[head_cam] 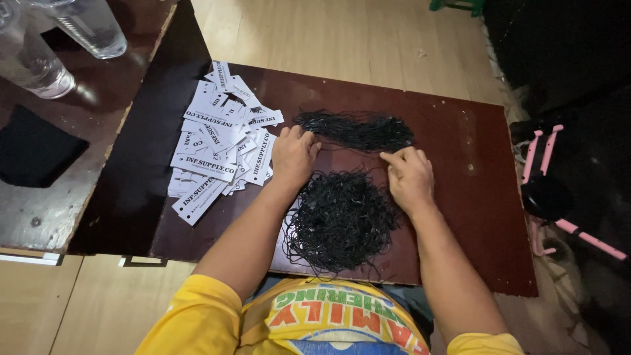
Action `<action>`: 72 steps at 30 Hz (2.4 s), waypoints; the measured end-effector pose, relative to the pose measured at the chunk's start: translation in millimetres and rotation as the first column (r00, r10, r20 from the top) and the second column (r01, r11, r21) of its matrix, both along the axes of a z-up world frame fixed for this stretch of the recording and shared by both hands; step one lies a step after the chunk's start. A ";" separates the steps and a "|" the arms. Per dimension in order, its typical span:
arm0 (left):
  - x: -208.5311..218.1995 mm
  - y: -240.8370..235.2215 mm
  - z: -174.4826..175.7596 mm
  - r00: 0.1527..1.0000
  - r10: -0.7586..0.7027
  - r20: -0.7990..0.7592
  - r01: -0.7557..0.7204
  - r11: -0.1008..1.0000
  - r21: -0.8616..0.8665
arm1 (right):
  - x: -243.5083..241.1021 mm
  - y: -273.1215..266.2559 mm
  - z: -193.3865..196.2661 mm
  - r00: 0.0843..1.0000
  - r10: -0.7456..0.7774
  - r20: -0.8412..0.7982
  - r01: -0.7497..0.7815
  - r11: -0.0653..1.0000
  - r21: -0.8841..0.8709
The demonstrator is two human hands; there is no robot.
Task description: The person repeatedly picks up small black wire pieces from a pile on a table, separates them by hand, and places them into a second pile. The task continues throughout the clip with no tools used.
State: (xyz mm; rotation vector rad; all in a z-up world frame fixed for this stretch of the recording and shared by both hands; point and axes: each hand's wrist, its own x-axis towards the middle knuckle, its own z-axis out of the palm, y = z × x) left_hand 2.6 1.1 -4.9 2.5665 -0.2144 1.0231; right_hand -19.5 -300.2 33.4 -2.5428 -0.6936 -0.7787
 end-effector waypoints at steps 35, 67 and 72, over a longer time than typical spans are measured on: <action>-138.4 -48.2 194.8 0.660 -0.750 0.046 0.727 0.622 -0.291 | 1.0 -2.1 -20.2 0.979 -0.201 -0.042 0.198 0.979 -0.056; -41.9 -37.7 25.1 0.924 -0.290 -0.252 0.237 0.947 -0.219 | -11.5 19.8 13.2 0.963 0.143 -0.230 -0.146 0.989 0.005; -49.7 -41.1 49.9 0.869 -0.343 -0.356 0.278 0.935 -0.221 | -6.4 17.2 -0.7 0.964 0.039 -0.263 -0.078 0.987 -0.139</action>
